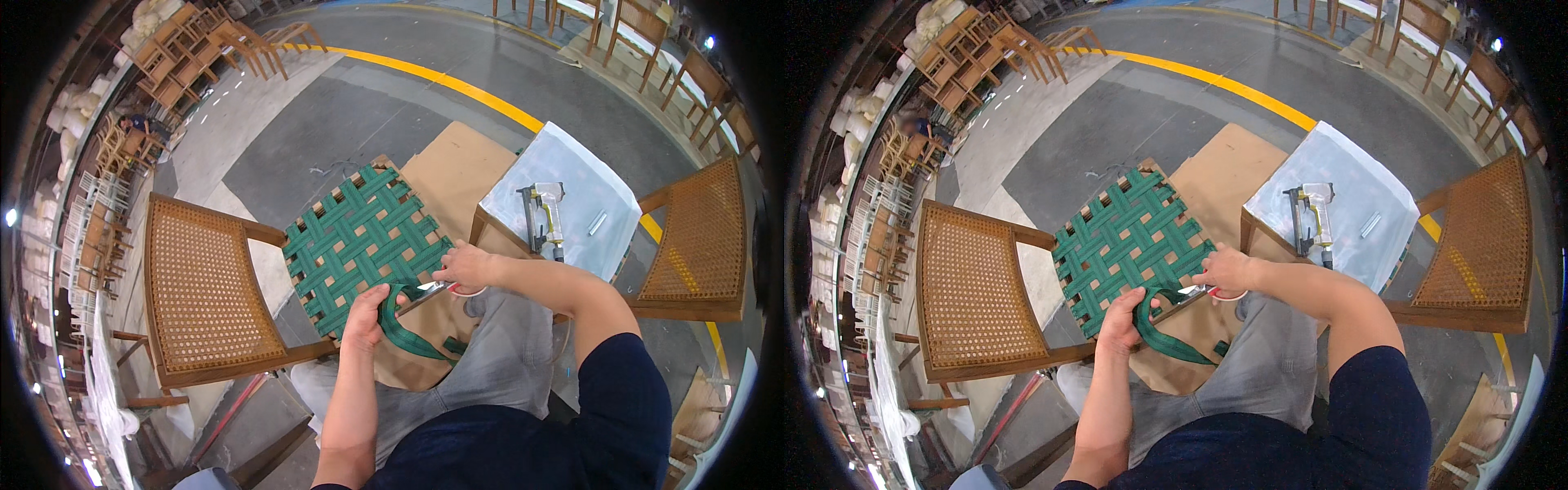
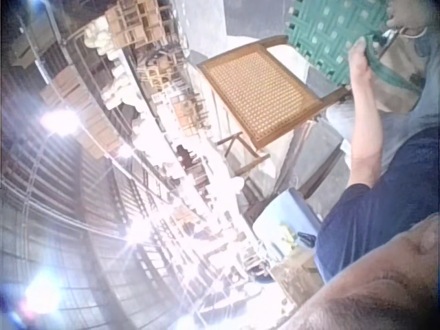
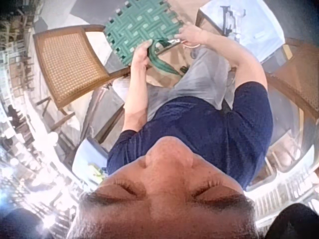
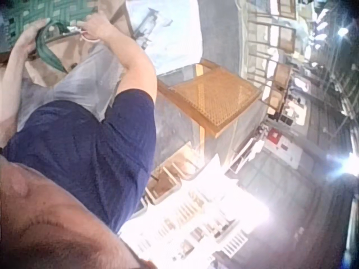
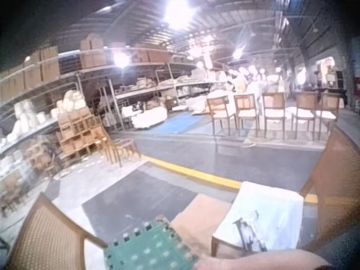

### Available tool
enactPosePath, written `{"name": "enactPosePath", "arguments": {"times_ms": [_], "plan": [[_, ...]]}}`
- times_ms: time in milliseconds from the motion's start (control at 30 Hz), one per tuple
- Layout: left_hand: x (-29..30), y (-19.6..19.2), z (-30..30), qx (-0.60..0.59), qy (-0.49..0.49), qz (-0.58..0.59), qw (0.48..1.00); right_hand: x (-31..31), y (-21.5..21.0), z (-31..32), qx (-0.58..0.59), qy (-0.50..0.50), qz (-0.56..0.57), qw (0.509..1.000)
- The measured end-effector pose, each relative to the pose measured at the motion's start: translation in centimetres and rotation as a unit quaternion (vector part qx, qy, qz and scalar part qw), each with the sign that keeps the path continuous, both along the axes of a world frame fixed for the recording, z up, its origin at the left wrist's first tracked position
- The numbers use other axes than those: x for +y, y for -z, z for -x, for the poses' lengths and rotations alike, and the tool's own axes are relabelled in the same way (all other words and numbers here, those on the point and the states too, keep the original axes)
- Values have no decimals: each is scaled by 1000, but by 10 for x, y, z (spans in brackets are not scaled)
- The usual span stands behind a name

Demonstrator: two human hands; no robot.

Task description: The person weaves green straps into a chair seat frame, secures them with a pneumatic staple gun, trims excess material with scissors, and then staples a white fabric cover over the seat. The chair is then moved to a nearby area.

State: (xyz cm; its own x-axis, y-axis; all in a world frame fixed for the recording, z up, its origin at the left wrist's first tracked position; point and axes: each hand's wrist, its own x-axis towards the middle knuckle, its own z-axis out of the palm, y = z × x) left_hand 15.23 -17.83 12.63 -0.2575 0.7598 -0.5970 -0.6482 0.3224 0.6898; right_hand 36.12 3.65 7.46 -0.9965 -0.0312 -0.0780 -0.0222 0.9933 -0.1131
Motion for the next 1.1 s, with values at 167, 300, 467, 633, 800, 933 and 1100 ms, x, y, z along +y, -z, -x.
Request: {"name": "enactPosePath", "arguments": {"times_ms": [167, 300, 467, 633, 800, 933, 1100], "plan": [[12, -10, -11, 11, 8, -24, 1000, 2, 12, 1, -38, -12, -32, 999], [15, -20, -11, 31, -16, -110, 993, -11, 1, -22, 56, 67, 80, 993], [-31, -52, 3, 115, -100, -185, 971, -2, -28, -81, 252, 500, 244, 792], [-34, -64, -7, 104, -121, -223, 962, 16, 10, -240, 299, 799, 114, 510], [-29, -65, -9, 232, -154, -253, 927, 27, 14, -302, 109, 868, 93, 476], [-61, -70, -6, 305, -249, -217, 893, 35, -5, -274, -49, 820, 111, 560], [-111, -44, -23, 294, -229, -111, 921, 44, -30, -231, 136, 711, 69, 686]]}}
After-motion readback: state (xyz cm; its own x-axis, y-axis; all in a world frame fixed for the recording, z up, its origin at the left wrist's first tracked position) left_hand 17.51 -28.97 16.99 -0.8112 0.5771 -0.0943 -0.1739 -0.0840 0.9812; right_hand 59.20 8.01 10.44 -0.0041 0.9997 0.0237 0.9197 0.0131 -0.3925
